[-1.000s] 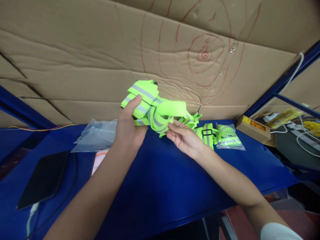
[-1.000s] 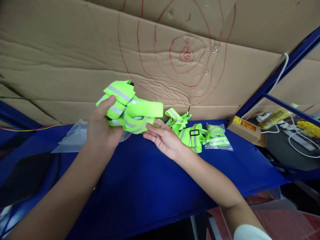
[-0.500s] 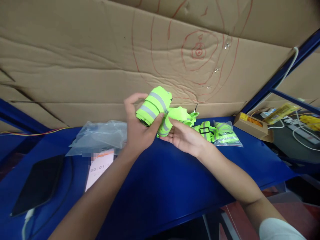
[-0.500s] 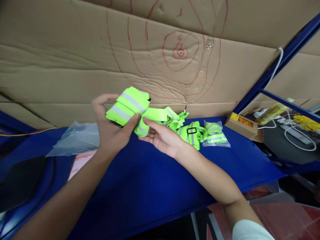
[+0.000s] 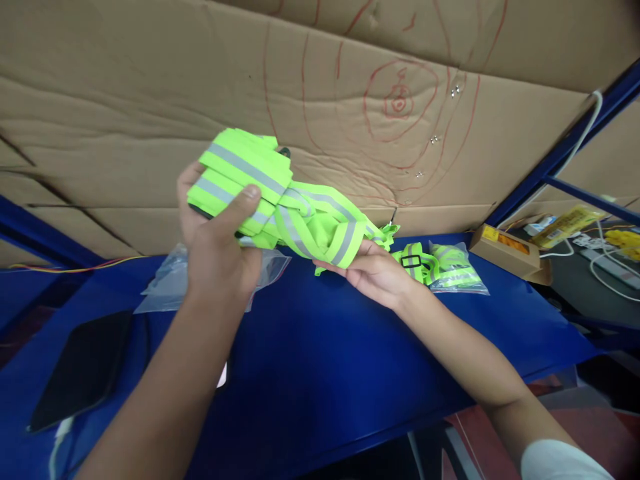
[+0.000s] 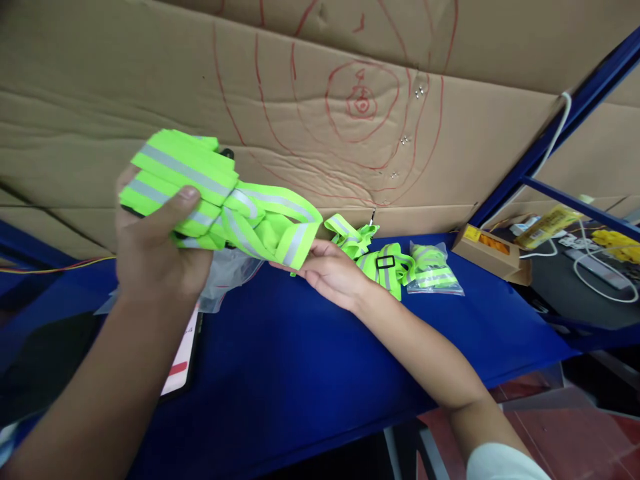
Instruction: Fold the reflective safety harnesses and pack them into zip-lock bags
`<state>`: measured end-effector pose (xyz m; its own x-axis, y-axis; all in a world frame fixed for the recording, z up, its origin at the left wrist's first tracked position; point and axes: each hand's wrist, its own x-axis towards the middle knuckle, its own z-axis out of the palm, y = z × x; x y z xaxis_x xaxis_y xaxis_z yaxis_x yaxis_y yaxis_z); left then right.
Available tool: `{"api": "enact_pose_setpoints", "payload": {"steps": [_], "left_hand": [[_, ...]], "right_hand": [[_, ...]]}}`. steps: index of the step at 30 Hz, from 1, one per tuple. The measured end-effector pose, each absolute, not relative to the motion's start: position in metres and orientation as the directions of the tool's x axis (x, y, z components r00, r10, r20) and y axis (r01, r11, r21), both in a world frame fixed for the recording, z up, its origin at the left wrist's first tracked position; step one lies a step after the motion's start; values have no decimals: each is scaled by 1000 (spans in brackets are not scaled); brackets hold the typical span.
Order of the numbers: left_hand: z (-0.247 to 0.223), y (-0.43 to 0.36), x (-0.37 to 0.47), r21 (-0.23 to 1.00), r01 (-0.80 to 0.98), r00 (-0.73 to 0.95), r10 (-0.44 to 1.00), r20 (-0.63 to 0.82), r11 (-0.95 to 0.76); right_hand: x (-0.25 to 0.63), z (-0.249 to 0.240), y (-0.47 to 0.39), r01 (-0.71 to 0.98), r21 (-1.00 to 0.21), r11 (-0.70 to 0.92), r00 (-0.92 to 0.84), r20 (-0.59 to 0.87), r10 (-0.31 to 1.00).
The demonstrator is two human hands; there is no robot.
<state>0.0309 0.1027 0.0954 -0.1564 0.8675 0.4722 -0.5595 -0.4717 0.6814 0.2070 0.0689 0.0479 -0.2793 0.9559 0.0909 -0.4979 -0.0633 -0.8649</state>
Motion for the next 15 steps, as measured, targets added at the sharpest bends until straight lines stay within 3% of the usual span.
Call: {"api": "enact_pose_setpoints", "payload": {"steps": [6, 11, 15], "left_hand": [[89, 113, 30, 696, -652, -61, 935, 349, -302], [78, 117, 37, 704, -701, 67, 971, 230, -119], [75, 117, 38, 710, -692, 50, 974, 221, -126]], "right_hand": [[203, 45, 71, -510, -857, -74, -303, 98, 948], [212, 42, 73, -612, -782, -119, -325, 112, 939], [219, 50, 70, -613, -781, -116, -409, 188, 893]]}}
